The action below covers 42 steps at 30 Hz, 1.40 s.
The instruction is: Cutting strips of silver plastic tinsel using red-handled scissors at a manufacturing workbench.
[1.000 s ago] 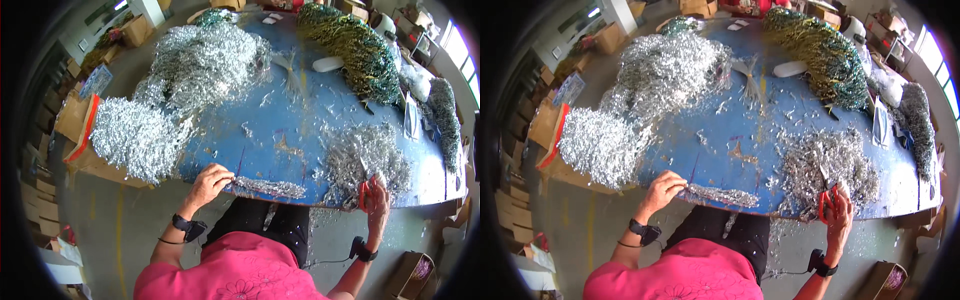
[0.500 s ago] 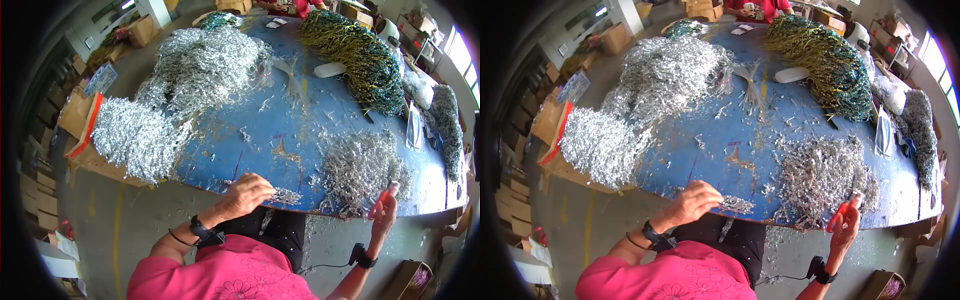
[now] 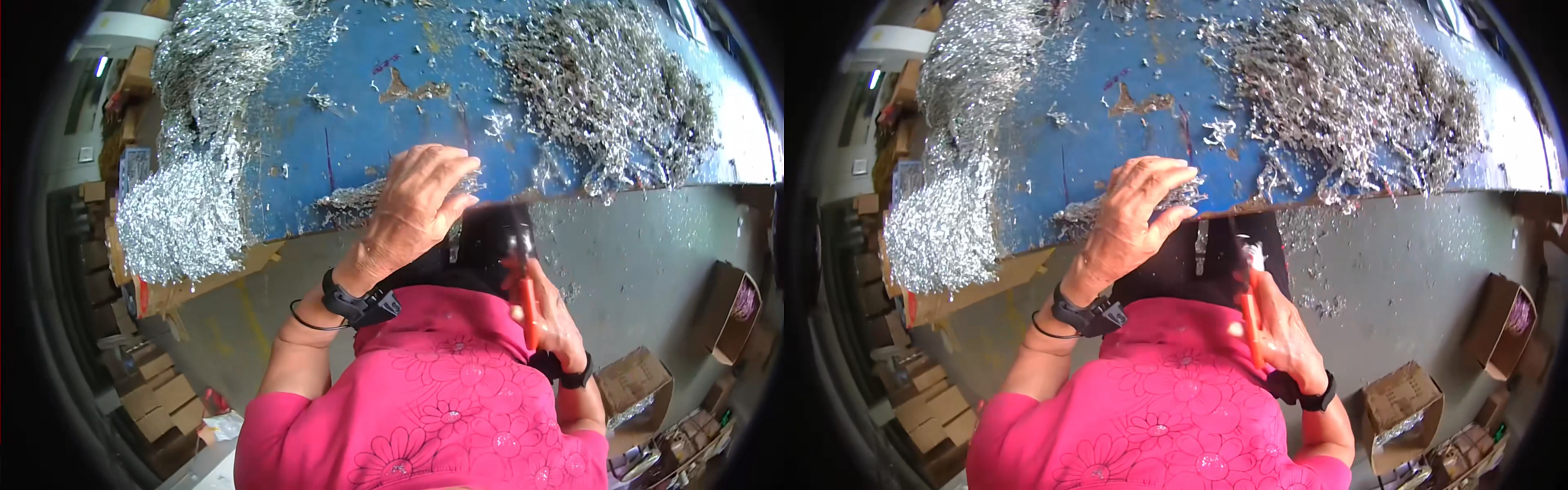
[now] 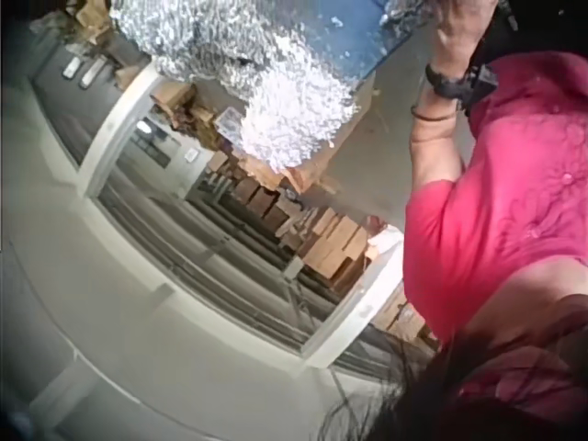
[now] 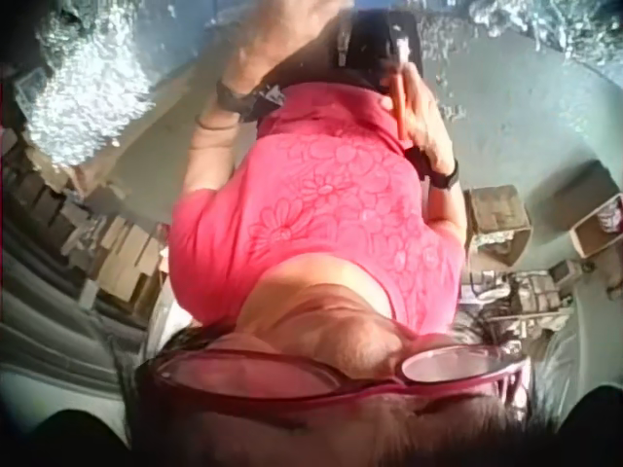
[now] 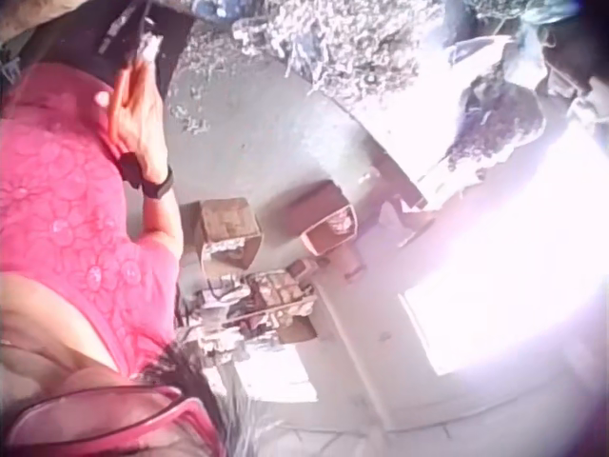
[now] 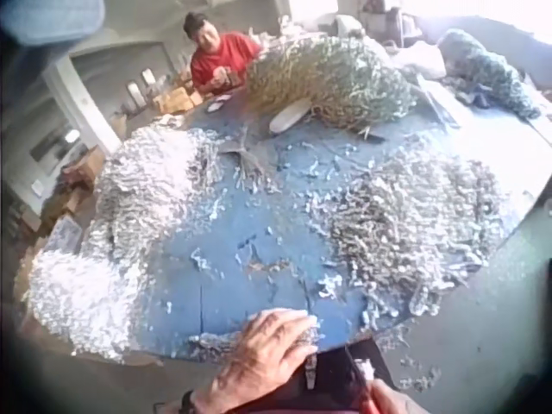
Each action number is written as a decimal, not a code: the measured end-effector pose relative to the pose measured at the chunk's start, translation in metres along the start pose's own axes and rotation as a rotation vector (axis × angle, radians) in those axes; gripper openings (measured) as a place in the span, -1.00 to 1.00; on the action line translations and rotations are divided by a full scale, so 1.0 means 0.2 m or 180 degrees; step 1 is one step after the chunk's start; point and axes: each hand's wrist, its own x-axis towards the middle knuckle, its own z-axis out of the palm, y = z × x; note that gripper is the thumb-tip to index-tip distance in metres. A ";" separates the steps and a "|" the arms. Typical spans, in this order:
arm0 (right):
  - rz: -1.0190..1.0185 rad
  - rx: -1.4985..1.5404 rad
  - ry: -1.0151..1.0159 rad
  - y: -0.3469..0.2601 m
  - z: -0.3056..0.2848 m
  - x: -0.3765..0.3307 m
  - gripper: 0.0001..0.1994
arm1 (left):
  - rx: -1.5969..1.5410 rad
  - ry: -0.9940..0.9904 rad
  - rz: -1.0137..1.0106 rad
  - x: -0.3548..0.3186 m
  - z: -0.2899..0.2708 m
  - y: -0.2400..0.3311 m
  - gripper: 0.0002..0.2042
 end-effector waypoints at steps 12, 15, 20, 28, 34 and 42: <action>-0.0004 -0.0643 0.0124 0.00 0.08 0.08 -0.22 | 0.0131 0.0213 0.0116 -0.09 0.06 -0.01 -0.74; 0.0172 -0.0792 0.0082 0.00 0.09 0.09 -0.20 | 0.0208 0.0214 0.0131 -0.09 0.07 -0.01 -0.77; 0.0032 -0.0740 0.0126 -0.02 0.10 0.11 -0.21 | 0.0089 0.0333 0.0241 -0.08 0.08 -0.02 -0.77; -0.0079 -0.0576 0.0198 0.02 0.11 0.16 -0.33 | -0.0024 0.0327 0.0324 -0.09 0.07 -0.03 -0.79; 0.0002 -0.0679 0.0247 0.00 0.11 0.16 -0.39 | -0.0071 0.0313 0.0370 -0.08 0.07 -0.04 -0.79; -0.0247 -0.0602 0.0490 0.02 0.13 0.17 -0.52 | -0.0061 0.0251 0.0437 -0.08 0.06 -0.04 -0.80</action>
